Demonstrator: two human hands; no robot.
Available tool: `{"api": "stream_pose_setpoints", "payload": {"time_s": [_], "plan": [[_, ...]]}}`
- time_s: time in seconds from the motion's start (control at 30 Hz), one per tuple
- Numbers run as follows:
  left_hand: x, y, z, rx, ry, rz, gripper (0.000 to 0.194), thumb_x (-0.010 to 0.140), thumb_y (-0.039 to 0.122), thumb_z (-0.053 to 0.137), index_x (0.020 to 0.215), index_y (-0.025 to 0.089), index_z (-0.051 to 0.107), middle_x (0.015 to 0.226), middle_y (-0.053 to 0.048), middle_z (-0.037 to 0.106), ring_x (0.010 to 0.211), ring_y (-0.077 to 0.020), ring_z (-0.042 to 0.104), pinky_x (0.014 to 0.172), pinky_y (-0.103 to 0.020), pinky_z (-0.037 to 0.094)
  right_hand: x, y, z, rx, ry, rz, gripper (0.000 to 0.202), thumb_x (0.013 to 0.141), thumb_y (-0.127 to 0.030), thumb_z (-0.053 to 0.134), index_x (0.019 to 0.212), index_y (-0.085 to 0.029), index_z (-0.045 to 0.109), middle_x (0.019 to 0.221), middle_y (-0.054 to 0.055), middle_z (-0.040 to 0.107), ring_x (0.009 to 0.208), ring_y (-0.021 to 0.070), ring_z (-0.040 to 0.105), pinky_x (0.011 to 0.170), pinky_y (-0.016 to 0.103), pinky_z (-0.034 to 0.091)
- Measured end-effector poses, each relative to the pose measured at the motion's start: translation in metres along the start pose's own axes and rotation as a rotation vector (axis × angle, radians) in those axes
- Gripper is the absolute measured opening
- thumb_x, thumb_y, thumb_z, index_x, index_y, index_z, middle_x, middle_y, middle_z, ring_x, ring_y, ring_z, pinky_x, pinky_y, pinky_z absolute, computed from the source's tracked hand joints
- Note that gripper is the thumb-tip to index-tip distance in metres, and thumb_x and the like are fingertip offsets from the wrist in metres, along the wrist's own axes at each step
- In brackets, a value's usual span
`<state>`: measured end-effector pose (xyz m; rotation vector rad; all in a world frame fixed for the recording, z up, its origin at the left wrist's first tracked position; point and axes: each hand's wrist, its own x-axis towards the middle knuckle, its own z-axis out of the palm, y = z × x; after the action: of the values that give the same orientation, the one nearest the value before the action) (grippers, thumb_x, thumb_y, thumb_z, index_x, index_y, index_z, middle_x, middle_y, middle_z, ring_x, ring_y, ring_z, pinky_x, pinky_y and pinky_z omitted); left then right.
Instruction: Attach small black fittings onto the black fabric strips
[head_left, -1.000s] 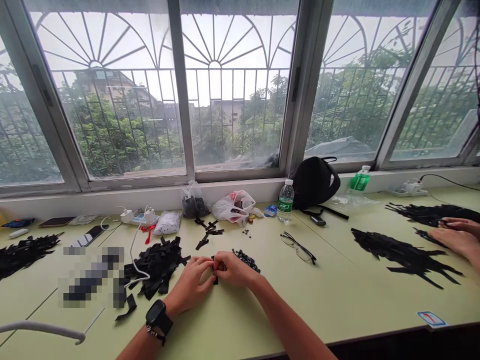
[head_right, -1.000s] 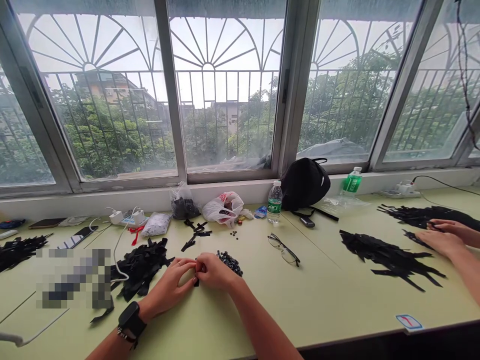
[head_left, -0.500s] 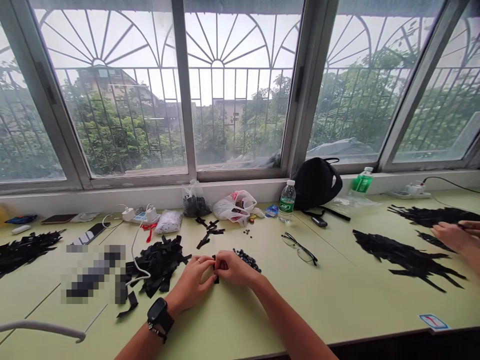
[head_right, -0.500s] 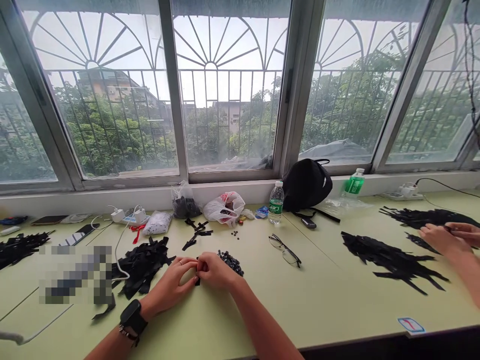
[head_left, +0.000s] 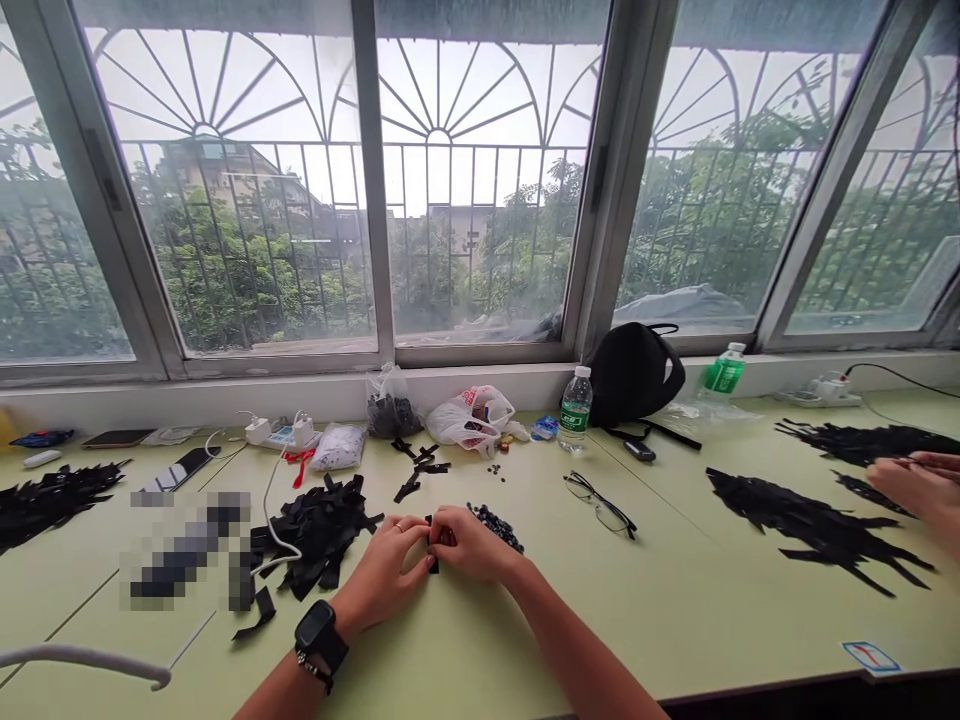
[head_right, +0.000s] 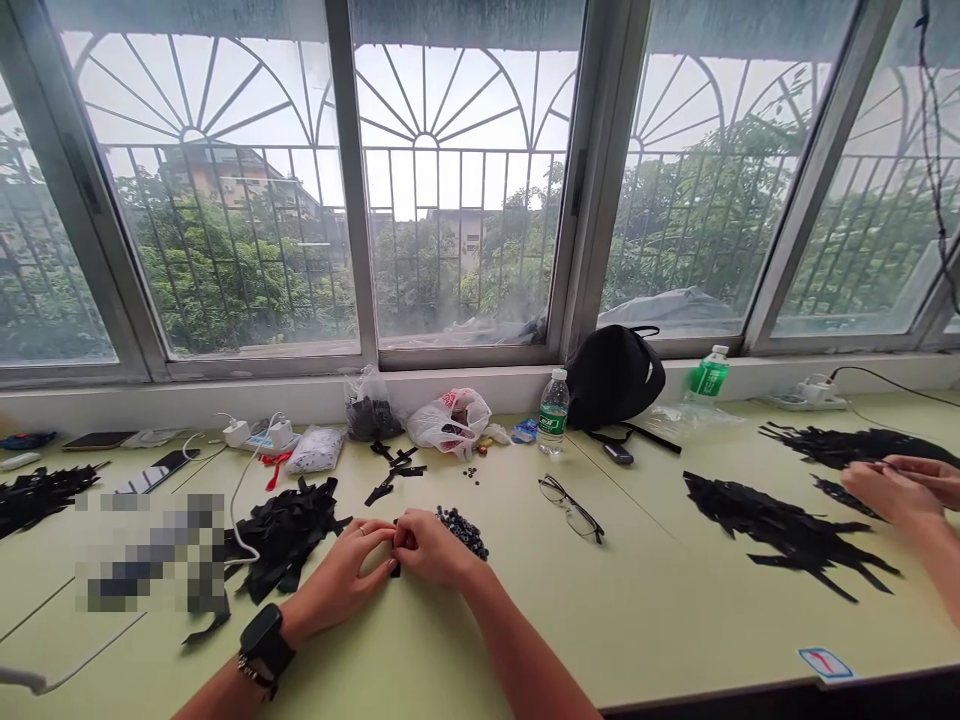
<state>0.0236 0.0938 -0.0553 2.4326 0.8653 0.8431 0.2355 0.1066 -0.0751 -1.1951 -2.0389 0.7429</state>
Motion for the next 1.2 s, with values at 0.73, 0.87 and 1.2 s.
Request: {"api": "stream_pose_setpoints", "payload": {"time_s": [0.73,0.87,1.2], "plan": [[0.002,-0.004,0.002,-0.005,0.047,-0.005,0.031,0.086,0.008,0.057,0.108,0.026,0.070,0.121,-0.003,0.070,0.114,-0.0250,0.059,0.102,-0.039,0.047,-0.002,-0.012,-0.004,-0.053,0.003,-0.025,0.007,0.090,-0.020,0.063,0.084,-0.017,0.064,0.098,0.003,0.060,0.086,0.0147,0.059,0.080,0.025,0.046],[0.002,-0.006,0.003,-0.006,0.064,-0.014,0.026,0.090,0.011,0.056,0.105,0.026,0.071,0.117,-0.004,0.071,0.112,-0.0250,0.059,0.101,-0.039,0.047,-0.001,-0.012,-0.003,-0.066,-0.005,-0.010,0.011,0.091,-0.023,0.063,0.082,-0.017,0.065,0.094,0.003,0.061,0.083,0.0143,0.058,0.076,0.024,0.045],[0.003,-0.004,0.001,0.039,0.097,-0.072,0.016,0.089,0.017,0.059,0.088,0.025,0.072,0.100,-0.004,0.074,0.099,-0.0251,0.061,0.089,-0.037,0.048,0.000,-0.010,-0.004,-0.021,-0.065,-0.014,0.018,0.076,-0.005,0.059,0.086,-0.017,0.068,0.093,0.001,0.063,0.075,0.0117,0.057,0.072,0.021,0.045]]}}
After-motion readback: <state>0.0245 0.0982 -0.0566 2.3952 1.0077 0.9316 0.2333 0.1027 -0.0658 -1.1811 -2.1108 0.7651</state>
